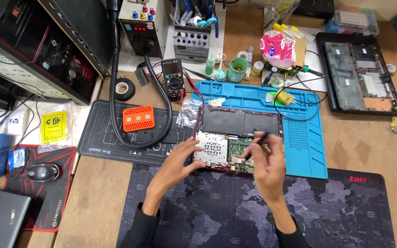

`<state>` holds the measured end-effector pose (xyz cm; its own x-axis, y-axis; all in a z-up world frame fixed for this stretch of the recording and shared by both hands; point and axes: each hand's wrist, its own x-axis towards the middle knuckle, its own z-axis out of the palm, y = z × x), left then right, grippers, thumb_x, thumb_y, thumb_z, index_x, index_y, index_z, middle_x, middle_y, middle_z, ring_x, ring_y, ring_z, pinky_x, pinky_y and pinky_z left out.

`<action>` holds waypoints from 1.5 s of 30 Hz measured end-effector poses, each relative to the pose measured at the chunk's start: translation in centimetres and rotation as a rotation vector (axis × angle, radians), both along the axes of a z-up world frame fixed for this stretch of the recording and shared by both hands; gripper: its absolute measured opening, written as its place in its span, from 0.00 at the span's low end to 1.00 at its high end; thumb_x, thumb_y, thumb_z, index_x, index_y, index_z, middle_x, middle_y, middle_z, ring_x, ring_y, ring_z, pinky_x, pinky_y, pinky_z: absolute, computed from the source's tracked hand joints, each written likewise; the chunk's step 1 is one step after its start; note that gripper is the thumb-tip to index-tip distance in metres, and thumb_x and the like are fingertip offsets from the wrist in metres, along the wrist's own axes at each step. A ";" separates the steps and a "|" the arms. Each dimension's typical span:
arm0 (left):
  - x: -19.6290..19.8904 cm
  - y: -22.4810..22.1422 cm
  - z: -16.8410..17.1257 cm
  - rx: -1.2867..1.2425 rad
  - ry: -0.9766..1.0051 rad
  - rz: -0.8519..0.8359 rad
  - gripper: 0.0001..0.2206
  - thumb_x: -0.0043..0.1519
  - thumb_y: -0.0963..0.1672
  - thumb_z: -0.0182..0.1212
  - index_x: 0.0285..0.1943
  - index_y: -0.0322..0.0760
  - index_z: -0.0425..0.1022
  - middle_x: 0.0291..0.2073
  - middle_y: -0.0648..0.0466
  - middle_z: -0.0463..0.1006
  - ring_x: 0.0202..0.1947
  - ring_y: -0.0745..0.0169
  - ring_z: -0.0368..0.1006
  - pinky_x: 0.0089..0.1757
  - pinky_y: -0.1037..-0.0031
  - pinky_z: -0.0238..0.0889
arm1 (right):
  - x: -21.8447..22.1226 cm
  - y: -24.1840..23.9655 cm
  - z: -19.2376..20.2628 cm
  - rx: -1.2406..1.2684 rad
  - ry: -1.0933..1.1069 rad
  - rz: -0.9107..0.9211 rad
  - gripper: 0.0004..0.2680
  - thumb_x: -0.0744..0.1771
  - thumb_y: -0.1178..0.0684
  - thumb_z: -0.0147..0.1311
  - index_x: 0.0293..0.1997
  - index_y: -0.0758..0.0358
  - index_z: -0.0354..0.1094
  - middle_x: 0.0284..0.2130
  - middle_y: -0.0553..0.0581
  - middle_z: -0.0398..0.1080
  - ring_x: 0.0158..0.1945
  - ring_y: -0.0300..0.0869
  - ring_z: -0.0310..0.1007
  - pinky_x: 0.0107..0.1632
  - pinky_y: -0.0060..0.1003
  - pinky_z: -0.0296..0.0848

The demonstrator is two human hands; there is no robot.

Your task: Disassembling a laptop by removing screws and prying off the bottom cover to access internal components.

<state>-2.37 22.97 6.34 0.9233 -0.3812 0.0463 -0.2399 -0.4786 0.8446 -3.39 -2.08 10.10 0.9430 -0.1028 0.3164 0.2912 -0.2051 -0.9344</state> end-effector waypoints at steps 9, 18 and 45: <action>1.0 1.2 -1.4 0.151 0.072 -0.154 0.19 0.62 0.45 0.63 0.60 0.30 0.75 0.66 0.40 0.72 0.71 0.40 0.61 0.69 0.55 0.45 | 0.5 3.3 -3.8 -0.659 0.318 0.480 0.11 0.71 0.56 0.45 0.60 0.63 0.63 0.43 0.64 0.74 0.49 0.54 0.80 0.50 0.46 0.78; 1.7 2.4 -3.5 0.035 0.055 -0.192 0.21 0.62 0.46 0.65 0.62 0.30 0.75 0.65 0.41 0.74 0.69 0.40 0.62 0.69 0.56 0.47 | 1.8 4.0 -5.3 -0.821 0.375 0.529 0.12 0.69 0.52 0.56 0.57 0.65 0.67 0.34 0.56 0.69 0.37 0.48 0.79 0.34 0.37 0.77; 0.7 0.2 -8.4 0.112 -0.209 -0.030 0.10 0.68 0.43 0.57 0.56 0.40 0.75 0.55 0.51 0.77 0.64 0.54 0.68 0.67 0.63 0.51 | 5.3 4.8 -5.5 -0.683 0.519 0.484 0.02 0.64 0.58 0.60 0.38 0.61 0.72 0.25 0.51 0.61 0.30 0.45 0.71 0.33 0.40 0.73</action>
